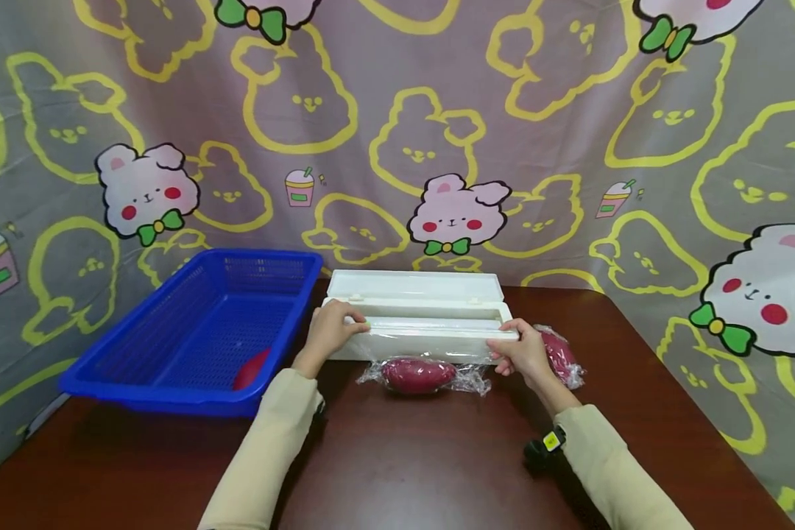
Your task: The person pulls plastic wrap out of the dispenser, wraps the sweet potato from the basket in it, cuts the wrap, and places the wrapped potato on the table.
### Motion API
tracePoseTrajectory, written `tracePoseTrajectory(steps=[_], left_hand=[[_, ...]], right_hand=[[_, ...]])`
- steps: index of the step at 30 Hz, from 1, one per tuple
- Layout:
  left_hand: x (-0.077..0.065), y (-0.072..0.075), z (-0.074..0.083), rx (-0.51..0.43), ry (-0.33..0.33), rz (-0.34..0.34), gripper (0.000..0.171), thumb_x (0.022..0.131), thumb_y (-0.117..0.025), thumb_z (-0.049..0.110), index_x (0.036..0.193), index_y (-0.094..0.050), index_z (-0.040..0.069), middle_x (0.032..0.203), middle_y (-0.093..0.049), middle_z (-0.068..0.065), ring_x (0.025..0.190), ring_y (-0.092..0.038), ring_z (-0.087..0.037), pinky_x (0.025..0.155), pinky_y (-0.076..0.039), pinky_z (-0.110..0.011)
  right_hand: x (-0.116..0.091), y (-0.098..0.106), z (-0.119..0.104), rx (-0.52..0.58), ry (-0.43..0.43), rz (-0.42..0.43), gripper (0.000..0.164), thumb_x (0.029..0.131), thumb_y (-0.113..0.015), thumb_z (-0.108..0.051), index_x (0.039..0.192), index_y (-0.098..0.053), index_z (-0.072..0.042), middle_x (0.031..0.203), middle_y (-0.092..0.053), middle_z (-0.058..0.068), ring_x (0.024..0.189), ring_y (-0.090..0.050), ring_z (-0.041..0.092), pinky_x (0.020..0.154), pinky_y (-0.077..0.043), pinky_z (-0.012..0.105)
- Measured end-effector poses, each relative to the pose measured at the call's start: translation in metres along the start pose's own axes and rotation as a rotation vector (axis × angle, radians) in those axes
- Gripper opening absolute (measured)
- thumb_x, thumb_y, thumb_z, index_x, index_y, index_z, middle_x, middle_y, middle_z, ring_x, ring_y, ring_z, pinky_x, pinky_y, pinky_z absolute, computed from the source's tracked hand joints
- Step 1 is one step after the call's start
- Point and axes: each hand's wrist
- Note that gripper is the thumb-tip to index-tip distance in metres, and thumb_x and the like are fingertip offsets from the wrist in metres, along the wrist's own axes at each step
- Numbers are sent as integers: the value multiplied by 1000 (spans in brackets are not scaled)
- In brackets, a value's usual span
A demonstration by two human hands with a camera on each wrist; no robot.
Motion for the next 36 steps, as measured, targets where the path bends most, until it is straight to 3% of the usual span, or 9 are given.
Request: tracePoseTrajectory(steps=[4, 11, 17, 22, 29, 36], left_hand=[[-6, 8, -7, -54, 17, -25, 12, 68, -76, 23, 73, -72, 13, 84, -67, -4, 86, -56, -24, 78, -37, -45], [-11, 8, -11, -106, 90, 1, 11, 68, -76, 18, 71, -70, 10, 86, -67, -7, 91, -55, -28, 77, -33, -50], [-18, 14, -18, -178, 102, 75, 12, 66, -77, 7, 70, -68, 1, 76, -65, -12, 79, -60, -30, 72, -43, -40], [-21, 15, -20, -180, 120, 121, 10, 66, -75, 1, 70, -66, -4, 74, -63, -15, 73, -58, -31, 68, -43, -40], [-23, 16, -16, -188, 145, 168, 10, 63, -74, -4, 68, -66, -8, 83, -61, -19, 84, -55, -34, 78, -40, -42], [-26, 17, -11, -197, 247, 170, 10, 66, -71, -5, 71, -65, -10, 103, -55, -26, 100, -48, -39, 88, -35, -43]], right_hand=[[-1, 1, -3, -19, -26, -11, 33, 78, -66, -1, 100, -42, -1, 53, -58, 8, 34, -52, 13, 33, -42, 26], [-1, 0, 0, -2, -30, -38, 33, 77, -67, -2, 99, -42, -3, 53, -58, 8, 35, -52, 14, 33, -42, 26], [-3, -2, 1, 8, -8, -52, 32, 77, -67, 0, 97, -42, -3, 53, -58, 9, 35, -52, 14, 32, -42, 26], [-4, 1, 0, 12, 10, -66, 33, 77, -69, -4, 96, -42, -4, 53, -59, 9, 35, -53, 14, 33, -42, 26], [-6, 3, 1, -8, 16, -65, 35, 76, -70, -7, 97, -42, -4, 54, -59, 10, 36, -54, 14, 34, -44, 28], [-6, 5, -1, 16, 11, -88, 35, 76, -70, -6, 96, -41, -5, 53, -58, 10, 36, -54, 15, 33, -43, 27]])
Point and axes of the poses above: each hand's wrist, its own x-axis towards the middle knuckle, its own y-axis out of the back of the hand, z = x × y
